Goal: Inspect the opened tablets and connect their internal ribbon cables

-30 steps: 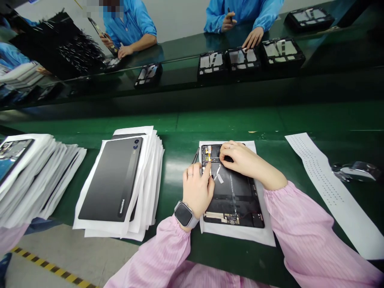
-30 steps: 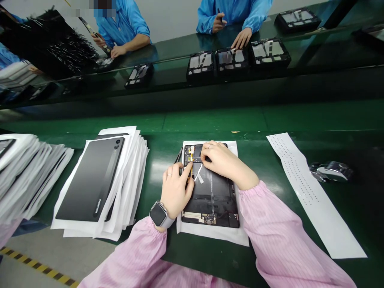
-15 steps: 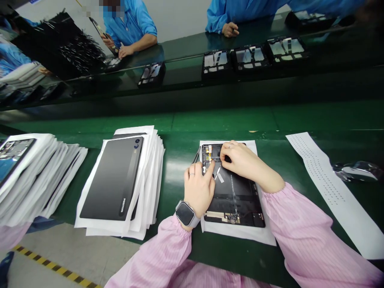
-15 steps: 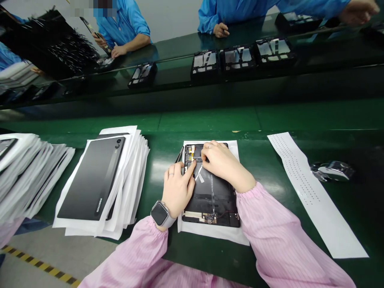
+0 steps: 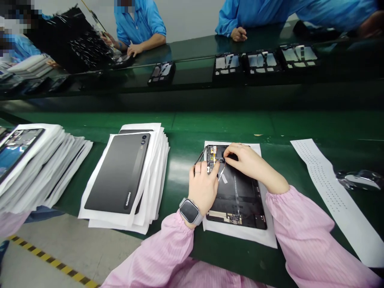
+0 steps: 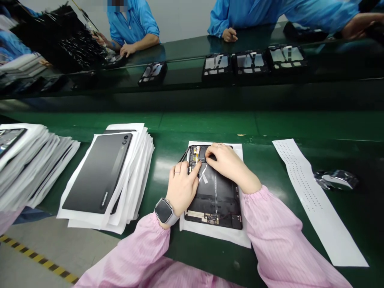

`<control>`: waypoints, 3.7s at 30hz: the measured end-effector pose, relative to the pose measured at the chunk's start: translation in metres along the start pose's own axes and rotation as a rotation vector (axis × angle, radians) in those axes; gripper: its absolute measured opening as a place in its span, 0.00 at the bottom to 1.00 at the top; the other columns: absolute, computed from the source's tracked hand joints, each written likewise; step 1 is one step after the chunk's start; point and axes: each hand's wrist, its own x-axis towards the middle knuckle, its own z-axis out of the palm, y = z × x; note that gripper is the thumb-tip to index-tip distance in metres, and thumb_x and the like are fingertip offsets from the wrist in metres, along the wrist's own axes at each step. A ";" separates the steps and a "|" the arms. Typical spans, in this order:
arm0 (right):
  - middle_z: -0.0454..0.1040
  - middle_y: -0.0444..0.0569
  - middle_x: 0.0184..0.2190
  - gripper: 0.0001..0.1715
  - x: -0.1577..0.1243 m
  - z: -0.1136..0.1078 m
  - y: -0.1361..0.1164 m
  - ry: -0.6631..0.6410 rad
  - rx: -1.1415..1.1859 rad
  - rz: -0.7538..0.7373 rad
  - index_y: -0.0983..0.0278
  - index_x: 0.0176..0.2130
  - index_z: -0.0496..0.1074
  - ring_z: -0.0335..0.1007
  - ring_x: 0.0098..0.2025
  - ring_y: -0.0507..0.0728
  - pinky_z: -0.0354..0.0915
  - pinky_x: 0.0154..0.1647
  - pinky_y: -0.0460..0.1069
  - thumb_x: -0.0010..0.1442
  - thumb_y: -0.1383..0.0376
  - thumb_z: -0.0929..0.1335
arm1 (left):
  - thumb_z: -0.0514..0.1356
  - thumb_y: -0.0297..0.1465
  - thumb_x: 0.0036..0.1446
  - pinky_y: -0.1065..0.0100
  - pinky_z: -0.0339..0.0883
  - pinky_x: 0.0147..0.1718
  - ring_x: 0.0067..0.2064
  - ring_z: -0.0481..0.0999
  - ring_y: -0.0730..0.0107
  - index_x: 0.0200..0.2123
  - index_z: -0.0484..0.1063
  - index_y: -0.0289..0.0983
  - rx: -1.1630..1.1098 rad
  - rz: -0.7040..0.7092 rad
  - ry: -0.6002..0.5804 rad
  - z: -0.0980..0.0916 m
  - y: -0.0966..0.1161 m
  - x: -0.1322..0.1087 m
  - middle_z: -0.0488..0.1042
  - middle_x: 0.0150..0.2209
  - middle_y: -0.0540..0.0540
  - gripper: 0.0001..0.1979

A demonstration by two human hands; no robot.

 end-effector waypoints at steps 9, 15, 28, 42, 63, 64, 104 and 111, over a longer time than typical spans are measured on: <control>0.76 0.49 0.37 0.07 0.003 0.009 0.006 -0.034 0.004 0.041 0.62 0.34 0.73 0.73 0.40 0.62 0.65 0.43 0.56 0.57 0.72 0.66 | 0.52 0.30 0.68 0.50 0.60 0.57 0.56 0.64 0.53 0.66 0.62 0.46 -0.082 -0.003 0.032 0.005 -0.003 -0.004 0.66 0.52 0.39 0.24; 0.75 0.49 0.37 0.06 0.002 0.008 0.008 -0.066 -0.023 0.052 0.62 0.32 0.73 0.73 0.41 0.63 0.65 0.44 0.57 0.57 0.72 0.66 | 0.54 0.29 0.66 0.53 0.61 0.56 0.55 0.65 0.54 0.66 0.62 0.41 -0.195 -0.016 0.076 -0.001 -0.010 -0.006 0.67 0.51 0.40 0.25; 0.75 0.50 0.42 0.11 0.001 0.009 -0.003 0.018 -0.022 -0.059 0.61 0.41 0.70 0.72 0.46 0.63 0.65 0.48 0.57 0.59 0.73 0.65 | 0.60 0.26 0.61 0.58 0.64 0.53 0.54 0.66 0.58 0.59 0.67 0.40 -0.413 -0.134 0.097 -0.005 -0.031 0.000 0.70 0.50 0.44 0.23; 0.69 0.60 0.52 0.14 0.007 0.027 -0.030 0.110 -0.266 -0.164 0.67 0.48 0.76 0.61 0.57 0.69 0.60 0.58 0.64 0.71 0.73 0.63 | 0.57 0.27 0.64 0.56 0.64 0.50 0.54 0.66 0.55 0.57 0.70 0.39 -0.301 -0.084 0.098 -0.002 -0.025 -0.002 0.70 0.50 0.42 0.18; 0.70 0.59 0.49 0.13 0.005 0.027 -0.028 0.086 -0.283 -0.175 0.66 0.48 0.72 0.64 0.54 0.68 0.62 0.56 0.62 0.69 0.73 0.61 | 0.56 0.23 0.64 0.56 0.66 0.50 0.53 0.66 0.56 0.52 0.73 0.37 -0.366 -0.062 0.107 -0.002 -0.023 -0.004 0.72 0.49 0.42 0.15; 0.70 0.59 0.49 0.13 0.005 0.028 -0.028 0.085 -0.288 -0.171 0.66 0.49 0.72 0.64 0.54 0.68 0.62 0.56 0.62 0.69 0.73 0.61 | 0.56 0.23 0.64 0.56 0.66 0.50 0.54 0.66 0.56 0.53 0.73 0.37 -0.370 -0.065 0.105 -0.002 -0.023 -0.004 0.72 0.49 0.42 0.15; 0.71 0.55 0.38 0.08 0.006 0.019 -0.030 0.062 -0.290 -0.108 0.67 0.37 0.70 0.67 0.46 0.65 0.61 0.52 0.56 0.69 0.74 0.64 | 0.56 0.24 0.65 0.55 0.66 0.51 0.53 0.66 0.56 0.54 0.71 0.36 -0.340 -0.067 0.107 0.002 -0.020 -0.007 0.71 0.50 0.41 0.15; 0.74 0.53 0.36 0.08 0.003 0.016 -0.033 0.058 -0.330 -0.107 0.68 0.38 0.70 0.69 0.43 0.64 0.59 0.52 0.56 0.70 0.75 0.64 | 0.55 0.25 0.66 0.54 0.67 0.51 0.54 0.67 0.54 0.55 0.71 0.36 -0.317 -0.055 0.100 0.001 -0.019 -0.008 0.71 0.50 0.41 0.16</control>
